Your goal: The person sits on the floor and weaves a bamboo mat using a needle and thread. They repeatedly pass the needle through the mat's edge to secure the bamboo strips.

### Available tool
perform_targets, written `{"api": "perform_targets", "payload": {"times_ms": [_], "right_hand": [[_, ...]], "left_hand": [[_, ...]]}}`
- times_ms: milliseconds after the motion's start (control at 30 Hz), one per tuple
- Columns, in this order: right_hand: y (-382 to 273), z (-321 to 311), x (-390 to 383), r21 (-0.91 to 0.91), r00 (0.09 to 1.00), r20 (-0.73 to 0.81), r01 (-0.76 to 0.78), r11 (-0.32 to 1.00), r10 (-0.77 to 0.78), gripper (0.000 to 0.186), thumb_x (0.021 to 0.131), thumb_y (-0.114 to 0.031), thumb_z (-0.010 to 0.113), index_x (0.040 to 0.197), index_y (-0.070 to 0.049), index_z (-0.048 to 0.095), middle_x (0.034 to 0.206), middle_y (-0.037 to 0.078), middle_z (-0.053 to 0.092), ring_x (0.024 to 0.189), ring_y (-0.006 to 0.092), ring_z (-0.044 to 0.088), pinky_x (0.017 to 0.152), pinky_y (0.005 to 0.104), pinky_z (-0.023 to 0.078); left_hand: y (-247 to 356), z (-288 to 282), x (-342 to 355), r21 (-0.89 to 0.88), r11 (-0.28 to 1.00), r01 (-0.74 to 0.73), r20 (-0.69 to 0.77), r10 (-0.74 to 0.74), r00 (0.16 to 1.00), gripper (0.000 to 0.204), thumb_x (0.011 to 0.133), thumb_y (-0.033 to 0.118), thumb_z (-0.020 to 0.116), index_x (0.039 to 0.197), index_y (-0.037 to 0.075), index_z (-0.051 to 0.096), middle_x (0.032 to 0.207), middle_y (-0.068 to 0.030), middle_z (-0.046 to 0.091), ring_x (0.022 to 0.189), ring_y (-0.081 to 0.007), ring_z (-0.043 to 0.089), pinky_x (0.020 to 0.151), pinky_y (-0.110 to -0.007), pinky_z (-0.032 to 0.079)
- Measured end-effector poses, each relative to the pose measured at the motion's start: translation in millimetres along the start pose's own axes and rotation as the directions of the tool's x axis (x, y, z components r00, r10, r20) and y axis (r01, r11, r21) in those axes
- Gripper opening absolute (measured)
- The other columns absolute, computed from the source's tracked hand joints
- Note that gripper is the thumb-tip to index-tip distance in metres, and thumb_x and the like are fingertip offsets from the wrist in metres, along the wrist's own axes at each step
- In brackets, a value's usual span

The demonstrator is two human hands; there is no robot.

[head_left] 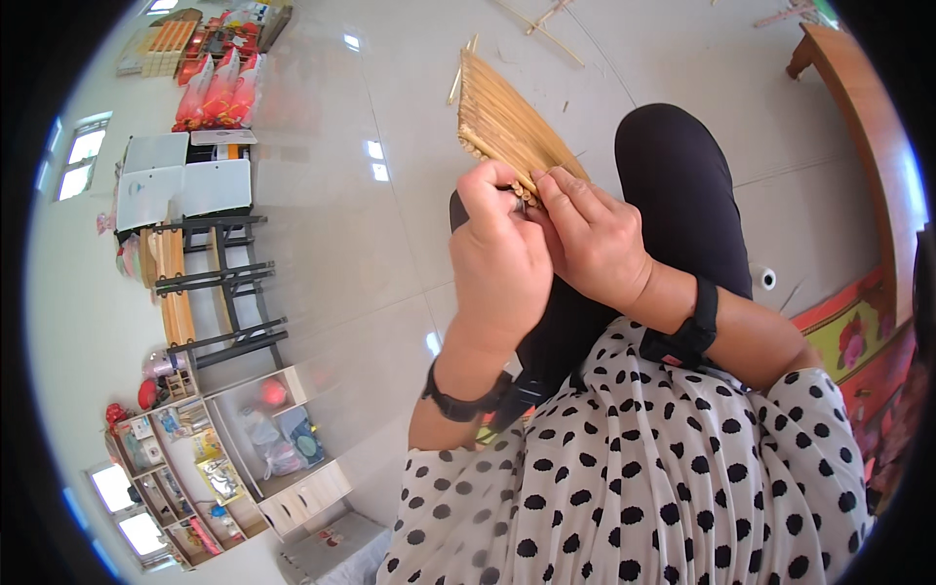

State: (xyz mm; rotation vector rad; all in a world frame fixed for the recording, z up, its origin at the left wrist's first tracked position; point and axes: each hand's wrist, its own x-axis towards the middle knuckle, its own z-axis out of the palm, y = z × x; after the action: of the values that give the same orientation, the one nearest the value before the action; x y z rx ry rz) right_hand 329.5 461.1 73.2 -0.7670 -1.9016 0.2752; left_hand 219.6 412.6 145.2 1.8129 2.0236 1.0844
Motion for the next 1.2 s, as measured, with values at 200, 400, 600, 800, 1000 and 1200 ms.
{"api": "perform_targets", "payload": {"times_ms": [200, 400, 600, 800, 1000, 1200], "right_hand": [[-12, 11, 9, -0.039, 0.999, 0.036, -0.027, 0.999, 0.028, 0.035, 0.086, -0.012, 0.074, 0.117, 0.002, 0.066, 0.103, 0.014, 0.07, 0.079, 0.0272, 0.07, 0.068, 0.0359, 0.059], [-13, 32, 28, 0.011, 0.979, 0.196, 0.061, 0.998, -0.062, 0.033, 0.087, -0.014, 0.072, 0.116, 0.0, 0.064, 0.101, 0.011, 0.069, 0.08, 0.0287, 0.07, 0.067, 0.0393, 0.058], [-9, 18, 57, -0.159, 0.972, -0.135, 0.17, 0.973, -0.192, 0.023, 0.087, -0.011, 0.07, 0.11, -0.005, 0.07, 0.096, 0.01, 0.071, 0.076, 0.0293, 0.068, 0.067, 0.0423, 0.056], [4, 2, 27, 0.168, 0.846, 0.31, -0.498, 0.851, 0.434, 0.027, 0.095, -0.024, 0.068, 0.113, -0.004, 0.074, 0.091, 0.016, 0.073, 0.075, 0.0251, 0.07, 0.065, 0.0338, 0.055], [1, -20, 32, 0.513, 0.72, 0.287, -0.673, 0.534, 0.632, 0.052, 0.097, -0.036, 0.069, 0.128, 0.004, 0.065, 0.1, 0.011, 0.074, 0.082, 0.0156, 0.069, 0.069, 0.0302, 0.056], [-2, -36, 33, 0.031, 0.833, 0.04, -0.553, 0.832, 0.552, 0.041, 0.093, -0.029, 0.07, 0.122, 0.0, 0.069, 0.089, 0.021, 0.074, 0.08, 0.0269, 0.074, 0.075, 0.0354, 0.056]], "left_hand": [[-27, -66, 25, 0.289, 0.957, -0.029, -0.197, 0.089, 0.976, 0.062, 0.083, -0.009, 0.06, 0.141, 0.006, 0.046, 0.125, -0.0198, 0.063, 0.094, -0.0379, 0.069, 0.079, -0.045, 0.056], [-79, -91, 73, 0.35, 0.812, -0.468, 0.166, 0.438, 0.884, 0.04, 0.079, -0.006, 0.07, 0.115, 0.01, 0.069, 0.128, -0.0127, 0.065, 0.115, -0.0331, 0.064, 0.091, -0.039, 0.054], [-91, -100, 64, 0.179, 0.969, -0.17, 0.155, 0.142, 0.978, 0.021, 0.08, 0.015, 0.08, 0.097, 0.01, 0.069, 0.081, -0.0083, 0.071, 0.077, -0.0284, 0.069, 0.069, -0.036, 0.053], [-63, -36, 32, 0.109, 0.975, -0.196, -0.195, 0.214, 0.957, 0.028, 0.08, 0.025, 0.081, 0.092, 0.006, 0.064, 0.076, -0.011, 0.068, 0.071, -0.0322, 0.067, 0.061, -0.042, 0.052], [-25, 26, -3, -0.155, 0.935, -0.319, -0.225, 0.281, 0.933, 0.038, 0.078, 0.013, 0.081, 0.109, 0.003, 0.062, 0.103, -0.0152, 0.067, 0.092, -0.0355, 0.066, 0.074, -0.043, 0.055], [-26, 43, -26, -0.255, 0.907, -0.334, -0.094, 0.321, 0.943, 0.055, 0.083, 0.004, 0.071, 0.135, 0.001, 0.055, 0.136, -0.0186, 0.055, 0.115, -0.0384, 0.06, 0.094, -0.042, 0.053]]}}
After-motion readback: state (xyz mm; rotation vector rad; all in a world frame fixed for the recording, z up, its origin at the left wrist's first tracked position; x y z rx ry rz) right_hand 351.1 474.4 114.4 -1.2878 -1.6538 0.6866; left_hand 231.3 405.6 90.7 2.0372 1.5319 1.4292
